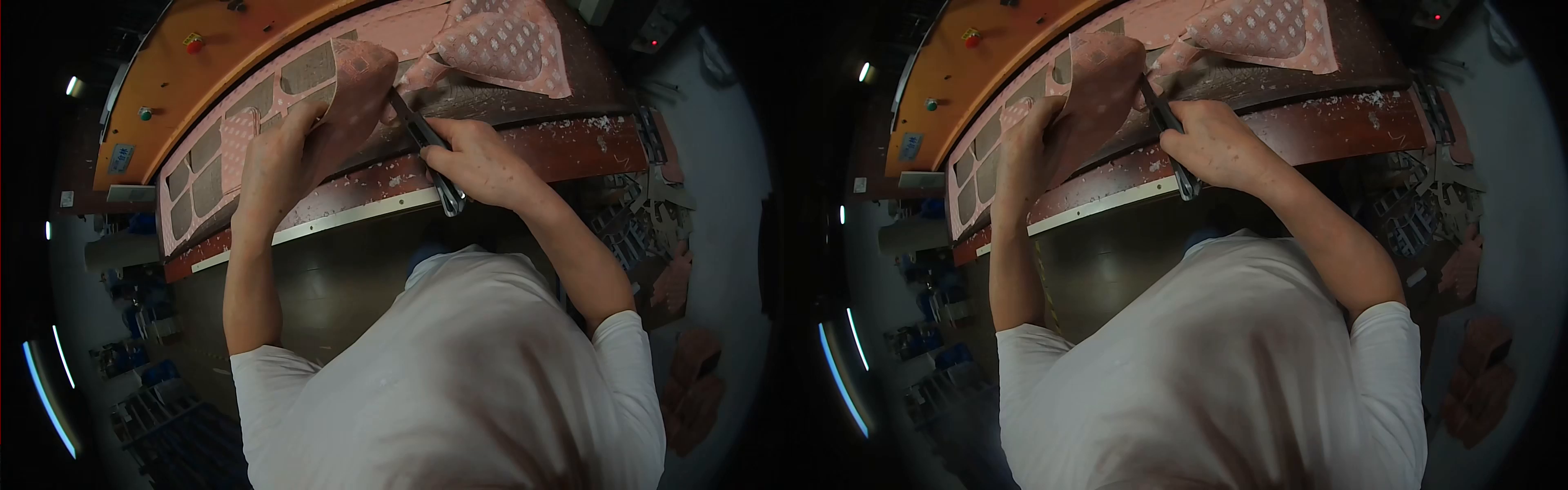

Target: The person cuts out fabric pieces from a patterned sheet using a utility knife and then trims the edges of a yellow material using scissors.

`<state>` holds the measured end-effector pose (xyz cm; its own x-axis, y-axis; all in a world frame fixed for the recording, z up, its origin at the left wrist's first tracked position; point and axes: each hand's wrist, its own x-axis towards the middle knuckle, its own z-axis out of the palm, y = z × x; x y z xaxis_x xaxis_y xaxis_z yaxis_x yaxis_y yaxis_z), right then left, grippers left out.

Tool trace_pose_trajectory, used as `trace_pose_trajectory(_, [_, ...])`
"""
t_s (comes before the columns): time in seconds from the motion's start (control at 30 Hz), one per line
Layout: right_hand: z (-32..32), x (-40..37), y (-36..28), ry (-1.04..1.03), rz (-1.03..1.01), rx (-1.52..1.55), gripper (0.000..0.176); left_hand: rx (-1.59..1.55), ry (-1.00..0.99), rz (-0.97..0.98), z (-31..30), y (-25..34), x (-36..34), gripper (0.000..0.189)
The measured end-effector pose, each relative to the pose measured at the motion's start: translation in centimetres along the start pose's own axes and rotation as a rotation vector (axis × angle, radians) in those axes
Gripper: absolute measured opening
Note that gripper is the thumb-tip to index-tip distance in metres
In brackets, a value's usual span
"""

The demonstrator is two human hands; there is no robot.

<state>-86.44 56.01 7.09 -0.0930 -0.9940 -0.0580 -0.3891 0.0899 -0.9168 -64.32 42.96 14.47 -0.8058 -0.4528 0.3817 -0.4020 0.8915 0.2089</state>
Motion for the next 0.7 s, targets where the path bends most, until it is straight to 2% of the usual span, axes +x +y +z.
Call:
trace_pose_trajectory(0.1, [-0.9, -0.9, -0.6, -0.079, 0.097, 0.009, 0.032, -0.017, -0.004, -0.033, 0.0, -0.2, -0.2, 0.022])
trace_pose_trajectory(0.2, [-0.6, -1.0, -0.7, 0.003, 0.091, 0.043, 0.036, 0.010, -0.001, -0.069, -0.4, 0.0, -0.2, 0.022])
trace_pose_trajectory(0.3, [-0.2, -1.2, -0.4, 0.177, -0.034, 0.143, 0.027, -0.019, 0.044, -0.130, -0.6, -0.5, 0.0, 0.021])
trace_pose_trajectory(0.43, [-1.6, -1.7, -0.5, 0.188, 0.020, 0.312, 0.044, -0.121, 0.114, -0.269, -0.1, -3.4, -0.3, 0.024])
trace_pose_trajectory(0.63, [-2.0, -2.7, -0.1, 0.213, 0.010, 0.371, 0.051, -0.391, 0.140, -0.389, 0.9, -6.1, -0.4, 0.033])
trace_pose_trajectory(0.7, [-2.0, -3.5, 0.1, 0.220, 0.028, 0.413, 0.051, -0.380, 0.117, -0.396, 1.1, -6.7, -0.4, 0.033])
